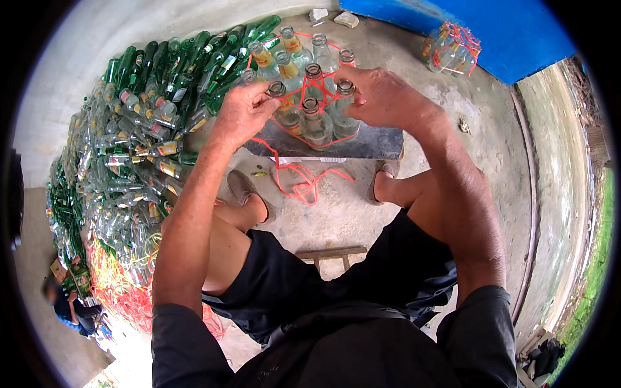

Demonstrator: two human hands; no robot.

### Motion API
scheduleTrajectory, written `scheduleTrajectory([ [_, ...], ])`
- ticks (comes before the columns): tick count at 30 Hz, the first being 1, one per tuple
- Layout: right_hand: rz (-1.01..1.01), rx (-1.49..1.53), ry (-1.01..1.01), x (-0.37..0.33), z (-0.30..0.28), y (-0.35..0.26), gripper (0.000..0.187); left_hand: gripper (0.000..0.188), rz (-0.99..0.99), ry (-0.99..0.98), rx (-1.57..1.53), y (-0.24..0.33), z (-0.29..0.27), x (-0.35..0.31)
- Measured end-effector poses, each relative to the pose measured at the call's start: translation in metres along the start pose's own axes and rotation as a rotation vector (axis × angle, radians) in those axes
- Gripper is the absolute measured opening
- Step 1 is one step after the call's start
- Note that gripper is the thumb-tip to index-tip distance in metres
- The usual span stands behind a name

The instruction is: The person bundles glass bottles together using red plastic ties, wrapping the ties around the bottle necks and pulling them tight by hand.

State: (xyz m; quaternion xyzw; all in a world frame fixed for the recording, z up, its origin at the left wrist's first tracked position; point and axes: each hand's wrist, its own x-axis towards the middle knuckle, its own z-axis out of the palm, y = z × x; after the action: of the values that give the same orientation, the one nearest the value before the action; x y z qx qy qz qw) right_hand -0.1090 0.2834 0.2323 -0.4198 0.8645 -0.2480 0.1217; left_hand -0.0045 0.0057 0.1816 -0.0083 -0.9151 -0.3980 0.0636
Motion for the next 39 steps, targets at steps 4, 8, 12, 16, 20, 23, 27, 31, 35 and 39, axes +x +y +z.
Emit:
scheduleTrajectory([
  [4, -0.048, -0.149, 0.108, 0.004, 0.012, 0.003, 0.04, 0.038, 0.043, 0.024, -0.006, -0.004, 0.001, -0.001],
  [8, -0.088, -0.227, 0.12, 0.003, 0.01, 0.003, 0.04, 0.039, 0.045, 0.024, -0.009, -0.002, 0.003, -0.001],
  [12, -0.132, -0.285, 0.148, 0.006, 0.011, 0.005, 0.04, 0.026, 0.023, 0.036, -0.062, 0.009, 0.001, -0.007],
  [16, -0.145, -0.367, 0.149, 0.012, 0.001, 0.017, 0.039, 0.023, 0.11, 0.122, -0.092, 0.015, 0.021, -0.01],
  [20, -0.073, -0.451, 0.17, 0.018, 0.0, 0.021, 0.041, 0.023, 0.075, 0.105, -0.055, 0.029, 0.03, -0.012],
  [23, -0.041, -0.452, 0.192, 0.017, -0.001, 0.02, 0.04, 0.026, 0.062, 0.114, -0.038, 0.033, 0.032, -0.015],
  [27, -0.019, -0.425, 0.226, 0.006, -0.005, 0.01, 0.038, 0.023, 0.069, 0.121, -0.015, 0.039, 0.031, -0.013],
  [31, -0.03, -0.292, 0.148, -0.003, -0.005, -0.007, 0.042, 0.02, 0.086, 0.158, 0.016, 0.041, 0.032, -0.017],
  [35, -0.111, -0.263, 0.06, -0.003, 0.008, -0.012, 0.035, 0.021, 0.061, 0.128, 0.097, 0.049, 0.029, -0.017],
  [39, -0.12, -0.253, 0.102, -0.006, 0.012, -0.027, 0.018, 0.02, 0.062, 0.103, 0.323, 0.057, 0.022, -0.02],
])
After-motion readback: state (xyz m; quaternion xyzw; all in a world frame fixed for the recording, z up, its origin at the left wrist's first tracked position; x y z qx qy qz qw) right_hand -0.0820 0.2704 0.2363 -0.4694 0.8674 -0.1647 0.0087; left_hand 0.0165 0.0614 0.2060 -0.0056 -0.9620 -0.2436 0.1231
